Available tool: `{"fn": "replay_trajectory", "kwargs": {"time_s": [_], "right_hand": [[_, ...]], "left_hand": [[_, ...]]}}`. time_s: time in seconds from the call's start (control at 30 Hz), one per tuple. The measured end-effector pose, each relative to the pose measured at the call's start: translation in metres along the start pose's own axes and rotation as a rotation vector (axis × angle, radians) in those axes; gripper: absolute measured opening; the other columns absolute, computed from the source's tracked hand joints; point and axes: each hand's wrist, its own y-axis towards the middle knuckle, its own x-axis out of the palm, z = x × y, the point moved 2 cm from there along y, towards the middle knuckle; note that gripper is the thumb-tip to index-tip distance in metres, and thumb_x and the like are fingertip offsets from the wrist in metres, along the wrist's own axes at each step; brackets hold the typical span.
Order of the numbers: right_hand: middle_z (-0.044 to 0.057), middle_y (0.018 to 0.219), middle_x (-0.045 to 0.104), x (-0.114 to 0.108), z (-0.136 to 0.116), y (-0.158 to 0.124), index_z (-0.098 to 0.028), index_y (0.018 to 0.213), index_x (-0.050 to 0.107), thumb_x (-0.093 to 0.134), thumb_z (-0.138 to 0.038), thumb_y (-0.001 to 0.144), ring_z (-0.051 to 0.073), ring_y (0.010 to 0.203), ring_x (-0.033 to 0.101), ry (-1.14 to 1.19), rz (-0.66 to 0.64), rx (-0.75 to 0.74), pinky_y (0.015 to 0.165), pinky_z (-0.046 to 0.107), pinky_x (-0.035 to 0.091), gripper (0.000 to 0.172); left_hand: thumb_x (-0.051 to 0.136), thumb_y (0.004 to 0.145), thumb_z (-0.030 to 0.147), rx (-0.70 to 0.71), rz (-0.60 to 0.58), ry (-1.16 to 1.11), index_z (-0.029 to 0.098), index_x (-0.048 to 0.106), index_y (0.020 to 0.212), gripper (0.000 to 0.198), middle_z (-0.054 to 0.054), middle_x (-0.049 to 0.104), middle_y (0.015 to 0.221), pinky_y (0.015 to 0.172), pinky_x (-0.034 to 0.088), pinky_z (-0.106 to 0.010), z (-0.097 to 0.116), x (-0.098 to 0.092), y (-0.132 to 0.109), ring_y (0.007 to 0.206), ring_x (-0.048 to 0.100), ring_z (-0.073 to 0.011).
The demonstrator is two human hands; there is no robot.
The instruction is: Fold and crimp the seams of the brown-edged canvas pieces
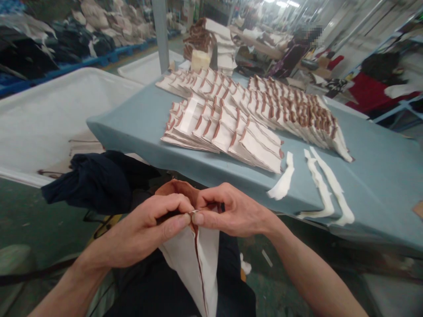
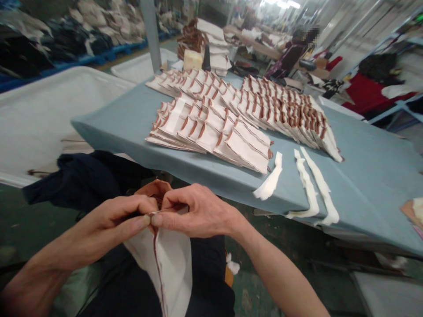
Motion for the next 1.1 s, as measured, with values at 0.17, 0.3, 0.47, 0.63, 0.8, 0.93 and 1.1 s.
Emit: {"fn": "replay_trajectory", "kwargs": {"time_s": [0.17, 0.3, 0.47, 0.63, 0.8, 0.93, 1.1], "right_hand": [[-0.005, 0.069, 0.054, 0.002, -0.005, -0.002, -0.017, 0.079, 0.063, 0.073, -0.047, 0.096, 0.009, 0.063, 0.043, -0.075, 0.045, -0.038, 0.059, 0.023, 0.029, 0.036], [-0.006, 0.068, 0.056, 0.007, -0.008, 0.002, -0.018, 0.078, 0.06, 0.07, -0.031, 0.093, 0.009, 0.063, 0.046, -0.106, 0.075, -0.099, 0.061, 0.022, 0.032, 0.022], [-0.007, 0.066, 0.047, 0.011, -0.006, 0.008, -0.02, 0.073, 0.053, 0.066, -0.029, 0.088, 0.008, 0.06, 0.04, -0.136, 0.08, -0.084, 0.059, 0.023, 0.03, 0.021], [-0.008, 0.065, 0.043, 0.009, -0.012, 0.008, -0.02, 0.072, 0.052, 0.066, -0.025, 0.083, 0.008, 0.059, 0.037, -0.293, 0.083, -0.039, 0.059, 0.025, 0.026, 0.019], [-0.008, 0.063, 0.04, 0.011, -0.018, 0.008, -0.02, 0.07, 0.047, 0.061, -0.022, 0.084, 0.009, 0.06, 0.032, -0.389, 0.092, 0.002, 0.061, 0.028, 0.023, 0.02], [-0.008, 0.062, 0.043, 0.013, -0.014, 0.009, -0.02, 0.072, 0.053, 0.059, -0.019, 0.083, 0.009, 0.06, 0.035, -0.3, 0.137, 0.026, 0.063, 0.027, 0.026, 0.013], [-0.007, 0.065, 0.044, 0.019, 0.002, 0.01, -0.02, 0.072, 0.054, 0.06, -0.024, 0.082, 0.009, 0.062, 0.038, 0.066, 0.155, 0.097, 0.058, 0.024, 0.028, 0.013]], "left_hand": [[0.056, 0.105, 0.022, 0.044, -0.015, 0.07, 0.021, 0.075, 0.093, 0.022, 0.003, 0.076, 0.084, 0.073, 0.051, -0.016, 0.007, -0.006, 0.0, 0.077, 0.069, -0.011], [0.057, 0.099, 0.016, 0.095, 0.033, 0.185, 0.021, 0.075, 0.089, 0.021, 0.005, 0.075, 0.077, 0.065, 0.048, -0.015, 0.013, -0.007, -0.002, 0.067, 0.067, -0.0092], [0.054, 0.086, 0.012, 0.083, 0.177, 0.322, 0.019, 0.067, 0.072, 0.021, 0.006, 0.061, 0.061, 0.052, 0.04, -0.016, 0.01, -0.001, -0.002, 0.053, 0.054, -0.0072], [0.056, 0.088, 0.013, 0.083, 0.2, 0.345, 0.019, 0.07, 0.076, 0.019, 0.007, 0.065, 0.064, 0.053, 0.04, -0.016, 0.011, 0.003, -0.003, 0.055, 0.056, -0.0067], [0.059, 0.088, 0.012, 0.081, 0.219, 0.431, 0.021, 0.067, 0.08, 0.015, 0.007, 0.065, 0.07, 0.057, 0.041, -0.018, 0.011, 0.001, -0.005, 0.058, 0.056, -0.0077], [0.057, 0.097, 0.013, 0.166, 0.224, 0.507, 0.022, 0.066, 0.088, 0.015, 0.003, 0.069, 0.081, 0.067, 0.048, -0.021, 0.011, 0.001, -0.006, 0.069, 0.064, -0.0109], [0.05, 0.104, 0.012, 0.31, 0.257, 0.663, 0.021, 0.07, 0.1, 0.022, -0.004, 0.078, 0.098, 0.08, 0.06, -0.025, 0.004, 0.006, -0.014, 0.088, 0.077, -0.018]]}}
